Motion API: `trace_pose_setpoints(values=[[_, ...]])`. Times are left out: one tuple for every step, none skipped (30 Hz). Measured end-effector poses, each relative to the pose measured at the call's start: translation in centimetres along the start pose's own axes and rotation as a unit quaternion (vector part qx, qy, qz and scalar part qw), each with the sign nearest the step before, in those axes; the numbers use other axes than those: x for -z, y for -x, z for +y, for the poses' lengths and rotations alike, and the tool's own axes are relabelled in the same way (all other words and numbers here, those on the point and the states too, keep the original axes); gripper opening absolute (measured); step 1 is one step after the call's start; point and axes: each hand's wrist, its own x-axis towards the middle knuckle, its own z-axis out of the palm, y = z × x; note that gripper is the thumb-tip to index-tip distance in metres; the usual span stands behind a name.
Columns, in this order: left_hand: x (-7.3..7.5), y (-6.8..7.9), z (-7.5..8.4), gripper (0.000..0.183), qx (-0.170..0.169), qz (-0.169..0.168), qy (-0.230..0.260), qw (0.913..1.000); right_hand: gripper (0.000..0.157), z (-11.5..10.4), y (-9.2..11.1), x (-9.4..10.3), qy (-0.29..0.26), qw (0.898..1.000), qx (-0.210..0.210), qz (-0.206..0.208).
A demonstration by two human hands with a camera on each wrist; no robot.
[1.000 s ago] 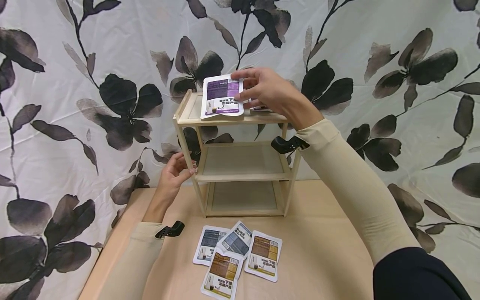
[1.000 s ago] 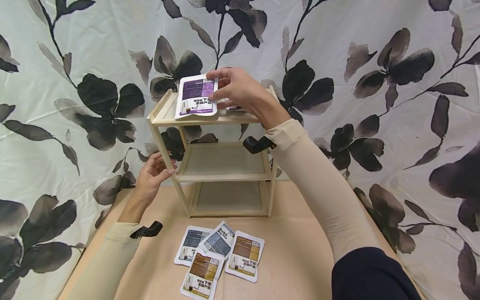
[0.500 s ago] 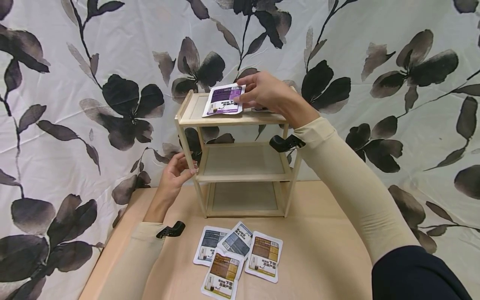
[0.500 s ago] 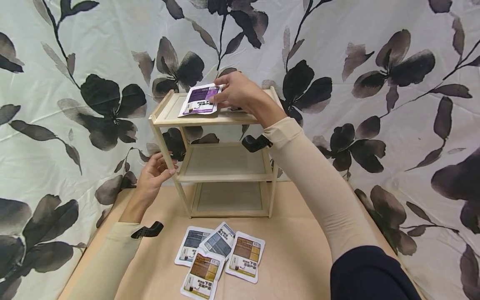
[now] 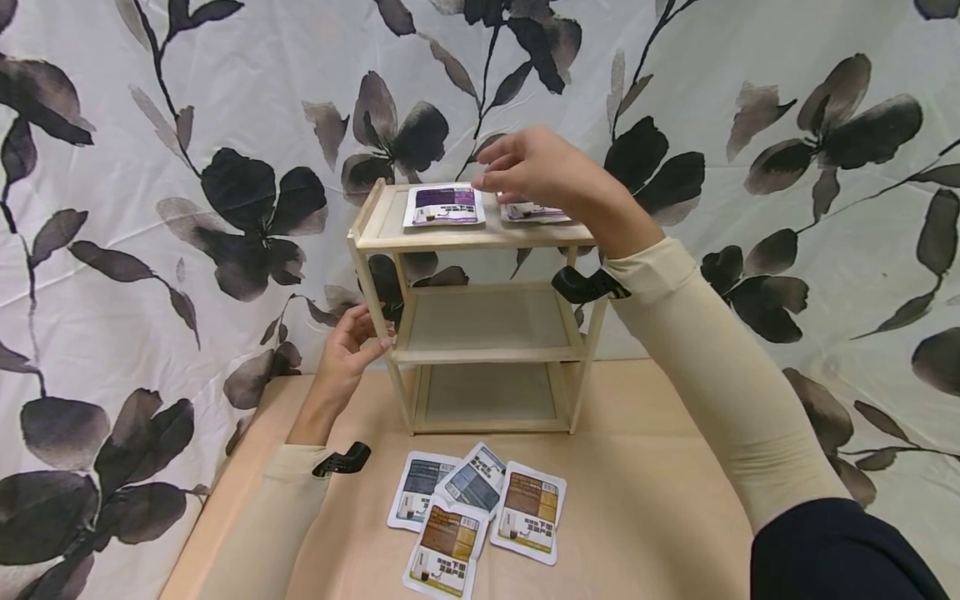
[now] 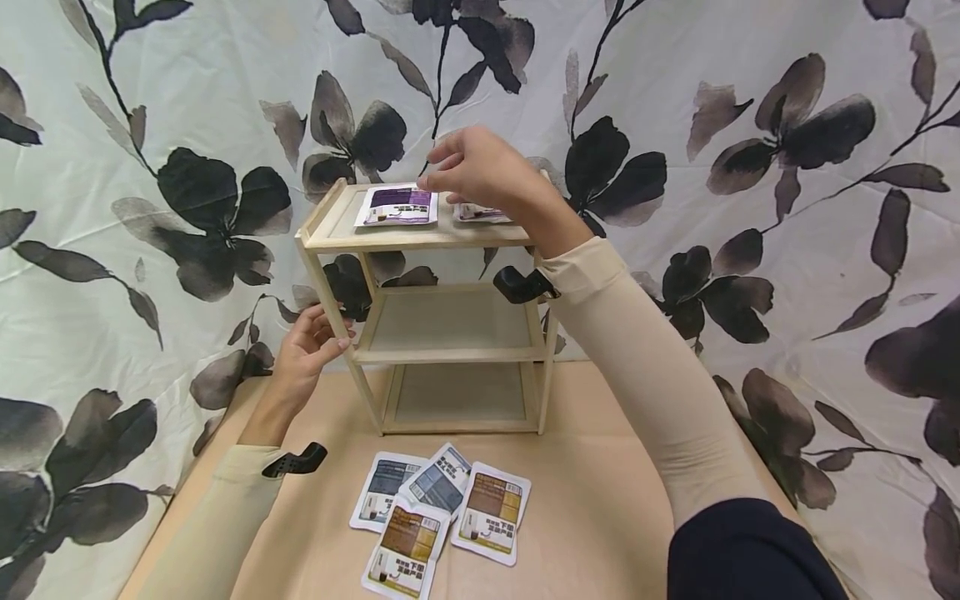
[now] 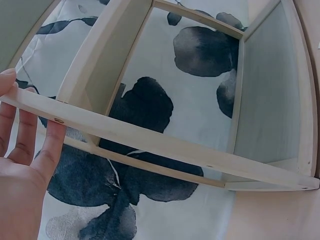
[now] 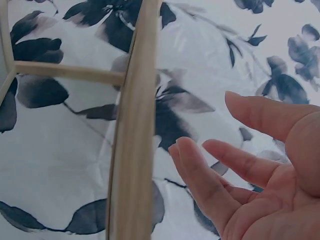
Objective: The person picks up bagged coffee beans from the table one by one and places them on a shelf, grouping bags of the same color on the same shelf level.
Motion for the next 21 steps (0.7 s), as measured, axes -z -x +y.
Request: trace_pose_setpoints(values=[[0.0,0.0,0.0,0.052,0.000,0.000,0.002,1.0000,0.057,-0.1,0.3,0.0,-0.007,1.000,0.008,0.000],[0.0,-0.1,0.0,0.052,0.000,0.000,0.004,1.0000,0.055,-0.2,0.6,0.0,-0.012,1.000,0.016,0.000],[0.0,-0.1,0.0,0.052,0.000,0.001,0.005,1.0000,0.054,-0.2,0.8,0.0,-0.017,1.000,0.023,-0.001],[0.0,-0.1,-0.1,0.052,0.000,0.001,0.006,1.0000,0.052,-0.3,1.1,0.0,-0.022,0.999,0.031,-0.001],[0.0,-0.1,-0.1,0.051,0.000,0.001,0.007,1.0000,0.052,-0.3,1.3,-0.1,-0.022,0.999,0.037,0.000],[0.1,-0.2,-0.2,0.051,0.000,0.001,0.007,1.0000,0.050,-0.3,1.5,-0.2,-0.026,0.999,0.045,0.000],[0.1,-0.2,-0.2,0.051,0.000,0.001,0.006,1.0000,0.049,-0.4,1.7,-0.3,-0.030,0.998,0.052,0.001],[0.2,-0.2,-0.2,0.051,0.000,0.001,0.004,1.0000,0.047,-0.4,1.9,-0.4,-0.030,0.998,0.058,0.002],[0.2,-0.2,-0.2,0.051,0.000,0.001,0.003,1.0000,0.046,-0.4,2.1,-0.5,-0.030,0.998,0.063,0.004],[0.2,-0.2,-0.2,0.051,0.001,0.001,0.001,1.0000,0.046,-0.4,2.3,-0.6,-0.030,0.997,0.067,0.004],[0.3,-0.2,-0.2,0.051,0.001,0.001,0.000,1.0000,0.045,-0.4,2.4,-0.7,-0.028,0.997,0.071,0.004],[0.3,-0.2,-0.3,0.051,0.001,0.000,-0.002,1.0000,0.044,-0.3,2.6,-0.8,-0.028,0.997,0.077,0.004],[0.3,-0.2,-0.3,0.051,0.002,0.000,-0.002,1.0000,0.044,-0.2,2.7,-0.9,-0.022,0.996,0.083,0.004],[0.3,-0.2,-0.3,0.051,0.001,0.000,-0.002,1.0000,0.043,-0.1,2.8,-1.0,-0.018,0.996,0.089,0.003],[0.3,-0.3,-0.3,0.051,0.001,0.000,-0.002,1.0000,0.042,0.0,2.9,-1.1,-0.017,0.995,0.097,0.001],[0.3,-0.3,-0.3,0.051,0.001,-0.001,-0.002,1.0000,0.040,0.2,3.0,-1.2,-0.015,0.994,0.105,-0.002],[0.3,-0.3,-0.3,0.051,0.002,0.000,-0.001,1.0000,0.038,0.4,3.1,-1.2,-0.016,0.994,0.111,-0.006],[0.3,-0.3,-0.2,0.051,0.002,0.000,-0.001,1.0000,0.037,0.5,3.2,-1.3,-0.018,0.993,0.115,-0.011],[0.3,-0.3,-0.2,0.052,0.003,0.000,-0.001,1.0000,0.037,0.7,3.3,-1.5,-0.022,0.993,0.117,-0.019],[0.3,-0.3,-0.2,0.052,0.003,0.000,-0.002,1.0000,0.036,0.9,3.4,-1.6,-0.029,0.992,0.118,-0.027],[0.3,-0.3,-0.2,0.052,0.004,0.000,-0.002,1.0000,0.036,1.1,3.6,-1.7,-0.035,0.992,0.119,-0.039]])
